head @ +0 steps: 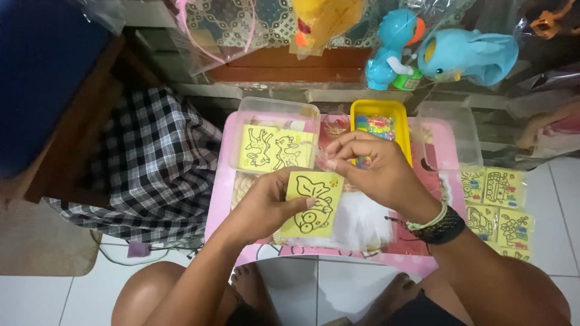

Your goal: The person packages yellow illustrated cards and small colorful toy pieces into clear plastic bags by hand on a low pink table.

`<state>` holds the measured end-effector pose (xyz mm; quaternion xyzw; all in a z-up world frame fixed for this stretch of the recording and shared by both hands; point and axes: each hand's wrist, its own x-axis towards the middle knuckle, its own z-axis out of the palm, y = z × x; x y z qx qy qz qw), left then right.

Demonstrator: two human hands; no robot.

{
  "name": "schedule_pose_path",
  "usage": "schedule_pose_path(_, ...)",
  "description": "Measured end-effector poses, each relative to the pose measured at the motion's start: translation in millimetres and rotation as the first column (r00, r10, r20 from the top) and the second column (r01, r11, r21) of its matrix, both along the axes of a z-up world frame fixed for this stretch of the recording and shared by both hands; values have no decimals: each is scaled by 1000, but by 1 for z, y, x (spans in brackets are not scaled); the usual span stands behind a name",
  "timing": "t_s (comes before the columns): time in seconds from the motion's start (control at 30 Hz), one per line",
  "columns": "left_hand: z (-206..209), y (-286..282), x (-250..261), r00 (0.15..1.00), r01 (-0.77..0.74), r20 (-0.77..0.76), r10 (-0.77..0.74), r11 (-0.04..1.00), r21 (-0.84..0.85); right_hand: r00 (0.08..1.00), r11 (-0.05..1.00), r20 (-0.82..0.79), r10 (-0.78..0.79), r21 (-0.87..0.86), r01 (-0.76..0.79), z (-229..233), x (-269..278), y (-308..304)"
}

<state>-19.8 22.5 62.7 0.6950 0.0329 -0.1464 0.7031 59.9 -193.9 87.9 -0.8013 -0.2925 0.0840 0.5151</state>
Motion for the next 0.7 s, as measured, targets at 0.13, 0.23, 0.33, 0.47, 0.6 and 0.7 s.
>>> schedule_pose_path(0.13, -12, 5, 4, 1000, 22, 6, -23, 994, 111, 991, 991, 34, 131, -46, -129, 20, -1, -5)
schedule_pose_path(0.23, -3, 7, 5, 998, 48, 32, -54, 986, 161, 991, 987, 45, 127, -107, -121, 20, 6, -9)
schedule_pose_path(0.33, 1, 4, 3, 998, 45, 25, -55, 947, 318, 992, 990, -92, 91, -97, -99, 7, 15, -20)
schedule_pose_path(0.47, -8, 1, 2, 997, 56, 23, -72, 902, 429, 989, 975, -49, 139, -167, -145, 13, 13, -23)
schedule_pose_path(0.6, -5, 3, 8, 998, 16, 47, -51, 824, 567, 994, 984, -100, 50, -163, -66, 19, 24, -29)
schedule_pose_path(0.7, -3, 7, 12, 997, -45, 72, 3, 806, 590, 989, 963, -48, -138, -240, 123, -11, 57, -57)
